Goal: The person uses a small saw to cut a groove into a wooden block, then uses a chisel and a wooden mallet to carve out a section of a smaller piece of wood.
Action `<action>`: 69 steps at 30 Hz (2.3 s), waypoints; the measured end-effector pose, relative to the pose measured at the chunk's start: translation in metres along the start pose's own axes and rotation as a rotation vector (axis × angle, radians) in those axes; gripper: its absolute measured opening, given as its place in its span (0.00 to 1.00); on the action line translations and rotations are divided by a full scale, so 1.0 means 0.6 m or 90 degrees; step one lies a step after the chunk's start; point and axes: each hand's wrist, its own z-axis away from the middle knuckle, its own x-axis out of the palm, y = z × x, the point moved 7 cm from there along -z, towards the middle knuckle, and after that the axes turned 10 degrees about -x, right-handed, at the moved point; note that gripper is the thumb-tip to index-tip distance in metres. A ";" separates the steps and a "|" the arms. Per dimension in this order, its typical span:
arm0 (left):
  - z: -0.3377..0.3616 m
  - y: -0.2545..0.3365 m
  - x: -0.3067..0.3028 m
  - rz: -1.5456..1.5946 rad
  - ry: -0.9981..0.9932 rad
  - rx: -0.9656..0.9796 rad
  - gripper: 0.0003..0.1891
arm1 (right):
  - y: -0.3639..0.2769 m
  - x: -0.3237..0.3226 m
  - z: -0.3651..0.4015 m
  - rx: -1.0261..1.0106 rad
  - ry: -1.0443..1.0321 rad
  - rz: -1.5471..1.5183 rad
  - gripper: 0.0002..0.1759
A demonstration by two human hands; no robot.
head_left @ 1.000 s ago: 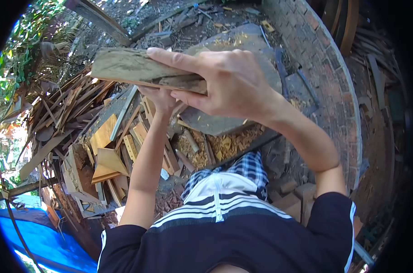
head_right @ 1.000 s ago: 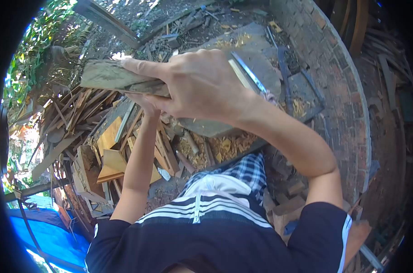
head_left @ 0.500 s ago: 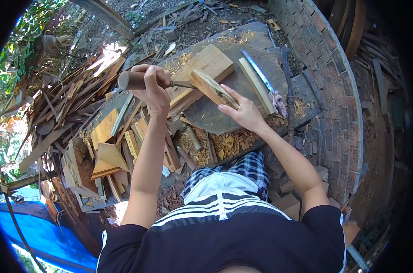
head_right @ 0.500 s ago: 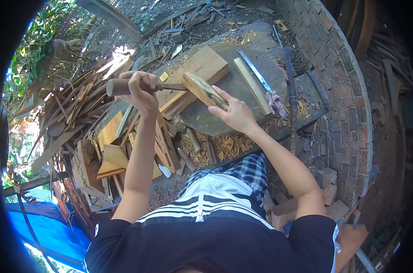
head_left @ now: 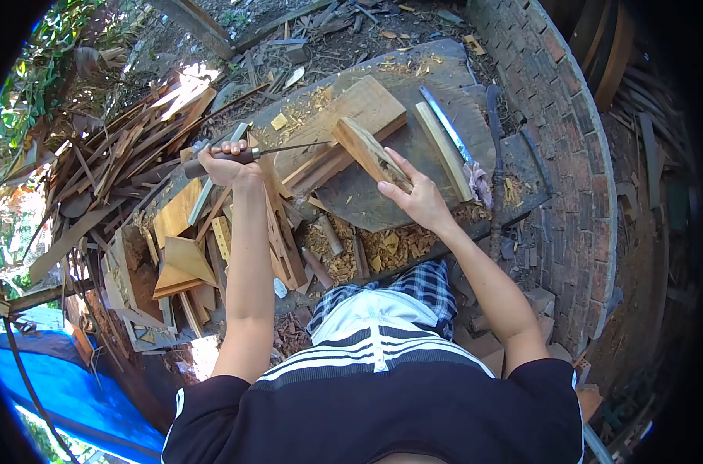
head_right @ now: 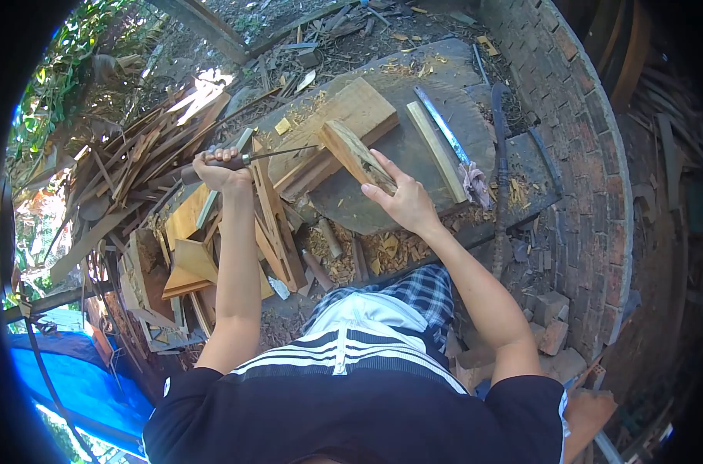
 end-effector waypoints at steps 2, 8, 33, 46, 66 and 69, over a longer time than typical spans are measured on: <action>0.003 0.003 -0.005 0.004 0.020 -0.006 0.14 | -0.002 -0.001 -0.001 -0.011 0.009 -0.011 0.40; 0.040 0.060 0.076 -0.072 -0.150 0.049 0.13 | -0.007 0.000 0.000 -0.025 0.015 -0.031 0.40; 0.169 -0.025 0.227 -0.300 -0.459 0.163 0.08 | 0.004 0.002 0.006 0.057 -0.005 -0.117 0.40; 0.148 -0.041 0.234 -0.322 -0.424 0.186 0.08 | 0.001 -0.001 0.011 0.163 -0.030 -0.268 0.40; 0.172 -0.128 0.139 -1.385 -0.732 0.373 0.14 | -0.002 -0.007 0.015 0.121 -0.010 -0.277 0.40; 0.158 -0.137 0.091 -1.417 -0.718 0.340 0.21 | 0.003 -0.015 0.014 0.103 0.013 -0.265 0.41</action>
